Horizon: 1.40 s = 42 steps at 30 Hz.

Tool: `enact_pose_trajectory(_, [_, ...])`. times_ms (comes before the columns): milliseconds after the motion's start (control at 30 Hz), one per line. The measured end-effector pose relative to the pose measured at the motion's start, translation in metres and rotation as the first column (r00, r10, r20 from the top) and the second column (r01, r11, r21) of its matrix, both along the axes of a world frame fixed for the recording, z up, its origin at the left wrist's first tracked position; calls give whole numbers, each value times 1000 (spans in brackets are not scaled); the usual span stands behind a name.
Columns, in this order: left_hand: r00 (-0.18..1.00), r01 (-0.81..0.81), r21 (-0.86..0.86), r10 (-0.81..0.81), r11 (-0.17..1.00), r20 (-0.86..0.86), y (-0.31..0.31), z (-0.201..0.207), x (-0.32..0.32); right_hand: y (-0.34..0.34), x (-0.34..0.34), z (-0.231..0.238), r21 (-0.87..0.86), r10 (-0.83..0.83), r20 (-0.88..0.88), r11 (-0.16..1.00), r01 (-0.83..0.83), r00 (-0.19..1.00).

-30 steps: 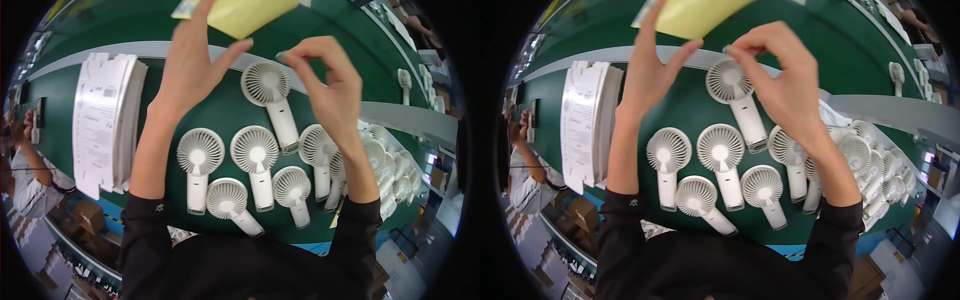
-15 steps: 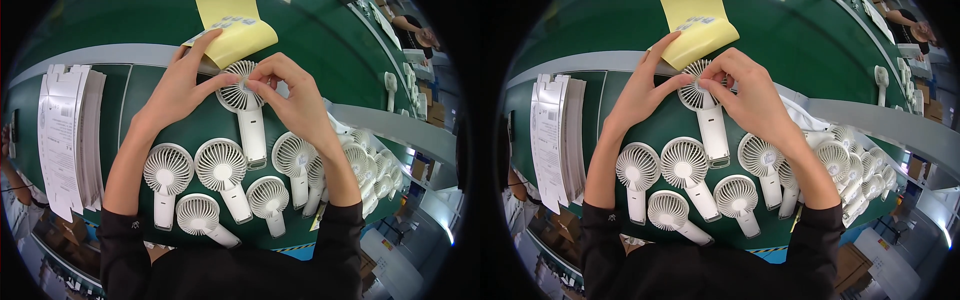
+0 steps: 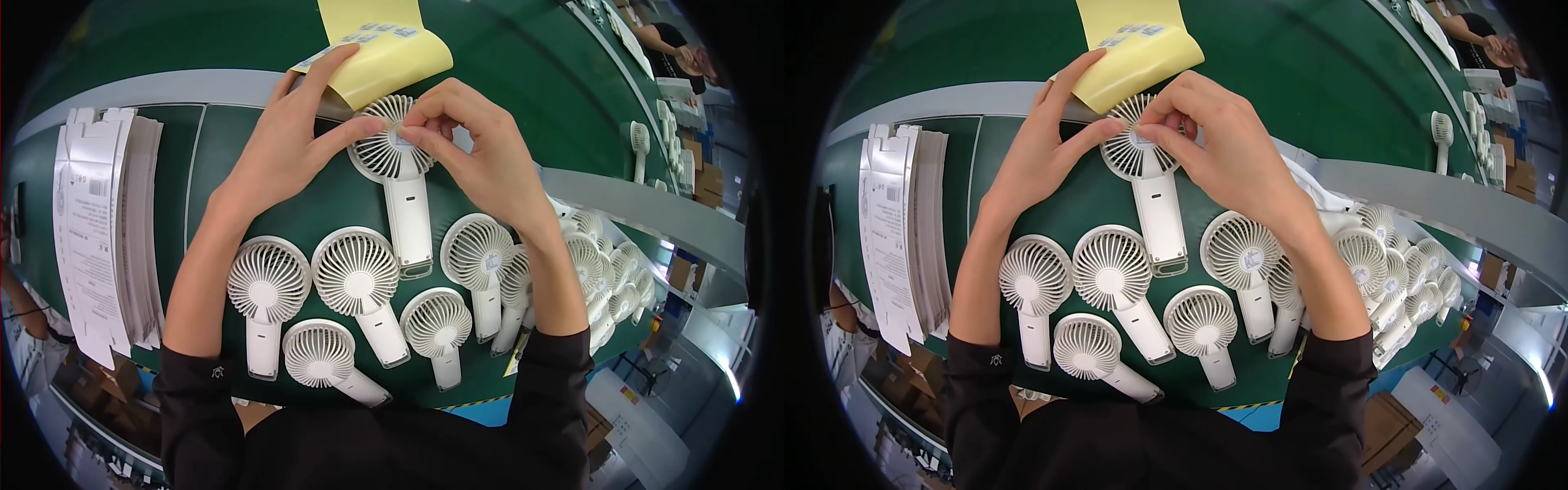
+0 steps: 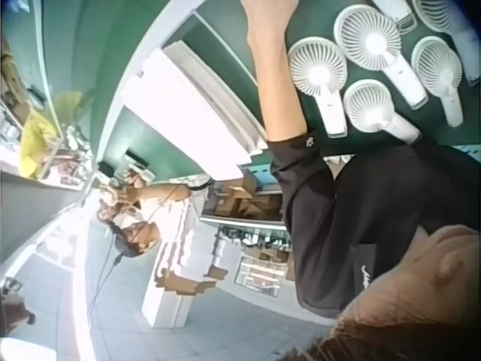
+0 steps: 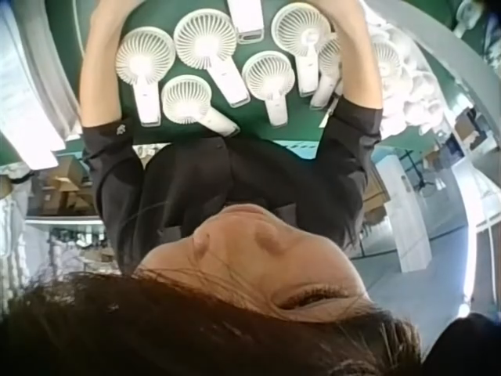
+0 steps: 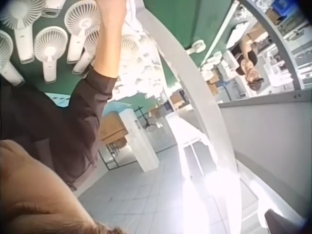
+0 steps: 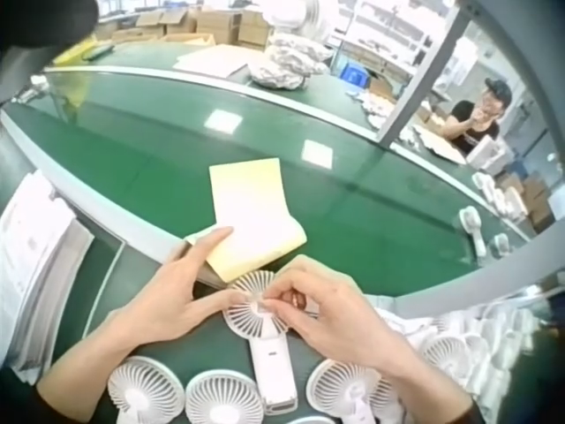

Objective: Applying small circular brand or specification stickers to the center hub of handheld portable fans on an assembly line.

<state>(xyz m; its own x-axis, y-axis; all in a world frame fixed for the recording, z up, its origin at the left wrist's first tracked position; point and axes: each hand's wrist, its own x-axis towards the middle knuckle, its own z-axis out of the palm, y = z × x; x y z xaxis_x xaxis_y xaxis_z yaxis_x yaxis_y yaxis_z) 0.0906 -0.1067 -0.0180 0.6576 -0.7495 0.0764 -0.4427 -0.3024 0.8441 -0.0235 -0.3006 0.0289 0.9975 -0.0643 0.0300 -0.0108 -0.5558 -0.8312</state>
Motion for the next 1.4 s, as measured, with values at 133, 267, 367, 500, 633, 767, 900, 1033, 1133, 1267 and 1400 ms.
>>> enact_pose_trajectory(133, [1000,5,10,-6,1000,24,0,-1,0,0,0,0,-9,8,13,1000,-8,1000])
enact_pose_trajectory(267, [1000,6,4,-5,1000,-24,1,-2,1,0,1,-1,-30,-1,11,1000,1,1000])
enact_pose_trajectory(367, [998,15,0,-15,1000,54,1,-2,1,1,0,-3,-35,-4,18,999,5,1000])
enact_pose_trajectory(500, [999,12,3,-12,1000,31,1,-1,1,2,-1,-6,-38,4,64,999,-2,998])
enact_pose_trajectory(633, [999,33,-11,-33,999,-24,1,-2,2,7,-1,-10,-120,7,135,993,9,991])
enact_pose_trajectory(767, [997,43,-3,-43,999,63,2,-5,4,11,-2,-13,-176,-142,175,969,173,974])
enact_pose_trajectory(900, [990,44,-36,-39,998,136,0,-5,4,8,-3,-13,-122,-122,79,984,131,989])
enact_pose_trajectory(1033, [990,52,-71,-42,996,131,-1,-2,3,10,3,-12,-43,-179,67,982,182,982])
enact_pose_trajectory(1133, [990,55,-68,-46,996,134,1,-1,3,19,-2,-4,79,-316,88,948,310,945])
enact_pose_trajectory(1267, [987,-9,-133,30,991,160,4,0,4,49,-46,14,-577,-285,276,714,395,918])
enact_pose_trajectory(1400, [955,-246,-409,149,879,-255,4,17,14,75,-55,5,-561,-281,-49,801,206,959])
